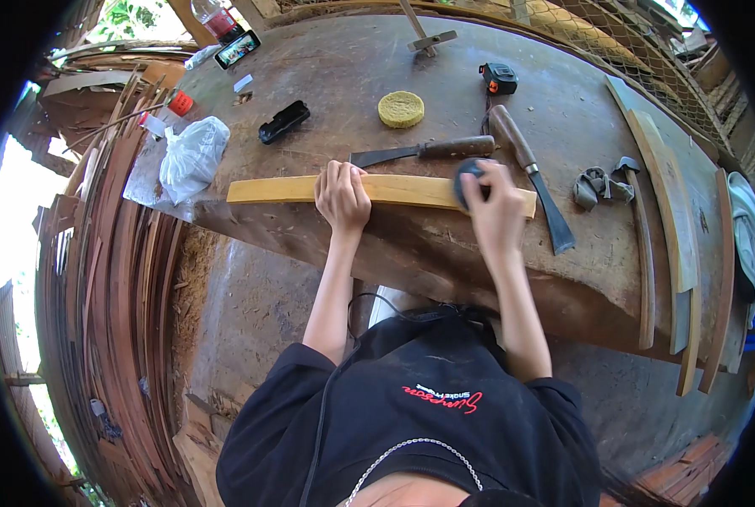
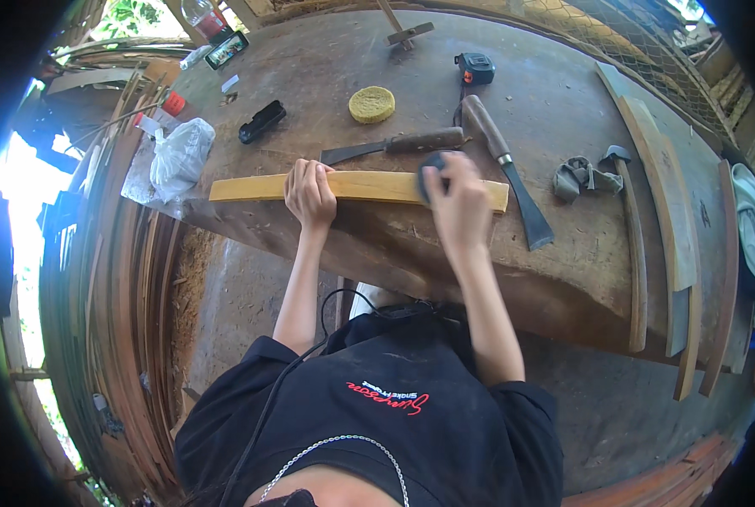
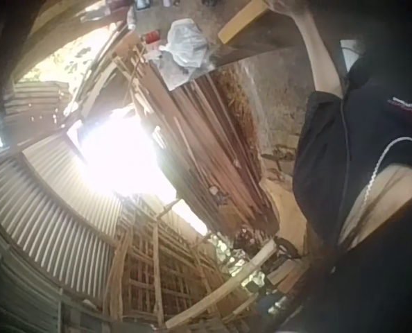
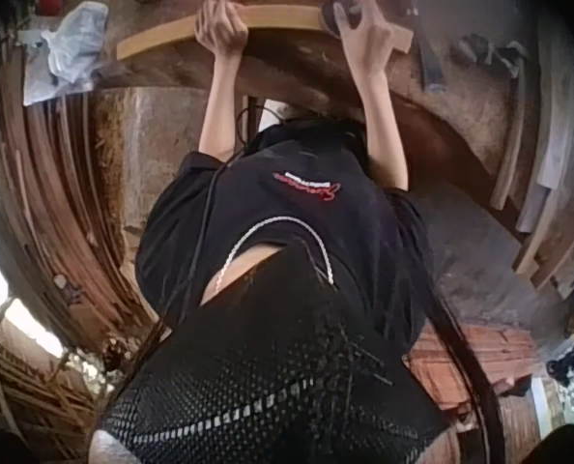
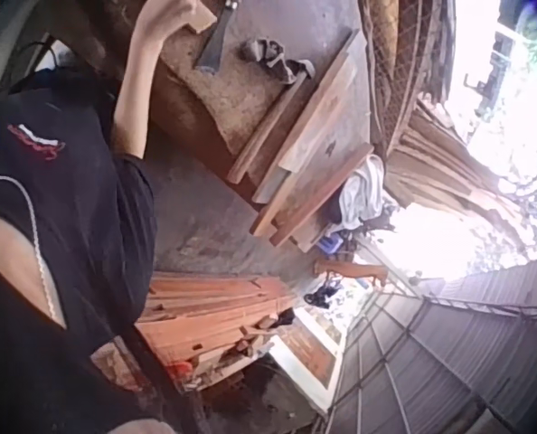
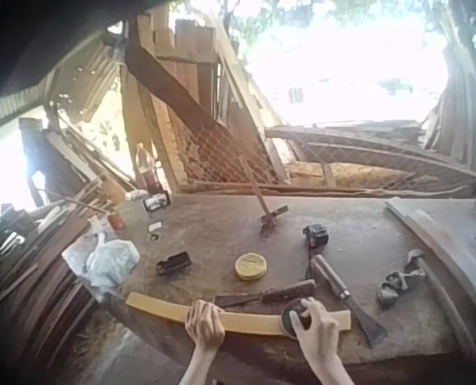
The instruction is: The person smooths a long, thin piece of wood with a sanding block. They then use a chisel and a mallet to carve and shape the wood. Finally, they use a sanding disc to further smooth the surface of the wood.
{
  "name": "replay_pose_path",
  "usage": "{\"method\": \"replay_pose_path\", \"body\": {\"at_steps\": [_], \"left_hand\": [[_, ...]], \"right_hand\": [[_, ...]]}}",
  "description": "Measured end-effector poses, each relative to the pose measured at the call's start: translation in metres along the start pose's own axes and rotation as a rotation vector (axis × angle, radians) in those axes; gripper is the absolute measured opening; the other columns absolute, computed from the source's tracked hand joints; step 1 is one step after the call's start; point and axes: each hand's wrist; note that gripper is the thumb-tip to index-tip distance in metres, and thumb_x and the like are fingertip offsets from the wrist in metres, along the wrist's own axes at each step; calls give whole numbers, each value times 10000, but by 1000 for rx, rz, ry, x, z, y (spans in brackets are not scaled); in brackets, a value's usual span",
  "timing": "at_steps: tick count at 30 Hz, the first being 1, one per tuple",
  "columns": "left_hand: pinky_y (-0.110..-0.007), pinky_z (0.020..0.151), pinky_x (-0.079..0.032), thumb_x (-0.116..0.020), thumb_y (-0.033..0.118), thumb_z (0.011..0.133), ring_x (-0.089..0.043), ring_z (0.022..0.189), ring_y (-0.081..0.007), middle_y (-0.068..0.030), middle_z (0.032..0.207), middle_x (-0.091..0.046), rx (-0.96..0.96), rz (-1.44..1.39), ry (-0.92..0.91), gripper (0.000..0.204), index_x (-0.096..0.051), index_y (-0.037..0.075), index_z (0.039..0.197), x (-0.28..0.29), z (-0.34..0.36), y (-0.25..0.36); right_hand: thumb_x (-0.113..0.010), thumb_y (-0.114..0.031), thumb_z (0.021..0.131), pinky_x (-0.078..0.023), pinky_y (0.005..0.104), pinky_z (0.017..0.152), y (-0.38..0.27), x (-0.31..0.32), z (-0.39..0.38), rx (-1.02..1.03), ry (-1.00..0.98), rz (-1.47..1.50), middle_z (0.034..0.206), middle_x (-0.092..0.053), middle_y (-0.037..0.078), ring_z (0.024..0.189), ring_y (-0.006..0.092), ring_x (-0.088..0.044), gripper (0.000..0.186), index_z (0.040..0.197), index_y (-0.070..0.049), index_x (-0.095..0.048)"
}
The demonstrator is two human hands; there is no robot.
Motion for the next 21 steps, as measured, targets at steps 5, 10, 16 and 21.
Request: {"method": "replay_pose_path", "body": {"at_steps": [5, 10, 16, 21], "left_hand": [[-376, 830, -394, -442, 173, 918, -557, 879, -254, -64, 858, -570, 124, -149, -98, 247, -617, 94, 765, 8, 5, 6], [-405, 958, -349, -462, 231, 951, -512, 1086, -297, -124, 1097, -566, 117, -459, -105, 240, -615, 56, 1012, 35, 5, 19], [-444, 1054, -329, -591, 305, 898, -495, 1213, -316, -149, 1258, -556, 23, -290, -216, 354, -581, 45, 1139, 14, -11, 58], [-408, 986, -410, -642, 246, 863, -555, 1130, -322, -157, 1188, -608, 190, -265, -160, 285, -616, 38, 1057, 29, 9, 12]], "right_hand": [[-703, -305, 821, -442, 404, 952, -52, -68, -16, 151, -196, 142, 1066, -636, 161, 1120, 323, -569, 399, 1055, -10, -571], [-524, -367, 944, -229, 465, 1121, -34, -28, -15, 139, -136, 22, 1293, -547, 168, 1305, 329, -421, 457, 1264, -41, -512], [-395, -369, 979, -138, 475, 1148, 2, -20, -24, 164, -185, -538, 1422, -453, 77, 1371, 211, -343, 464, 1360, -114, -472], [-385, -345, 973, -148, 468, 1146, 3, -17, -23, 121, -189, -528, 1428, -450, 59, 1359, 202, -362, 461, 1375, -129, -460]]}}
Point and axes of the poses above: each hand's wrist, its own z-axis towards the middle knuckle, its own x-axis out of the back of the hand, y = z × x
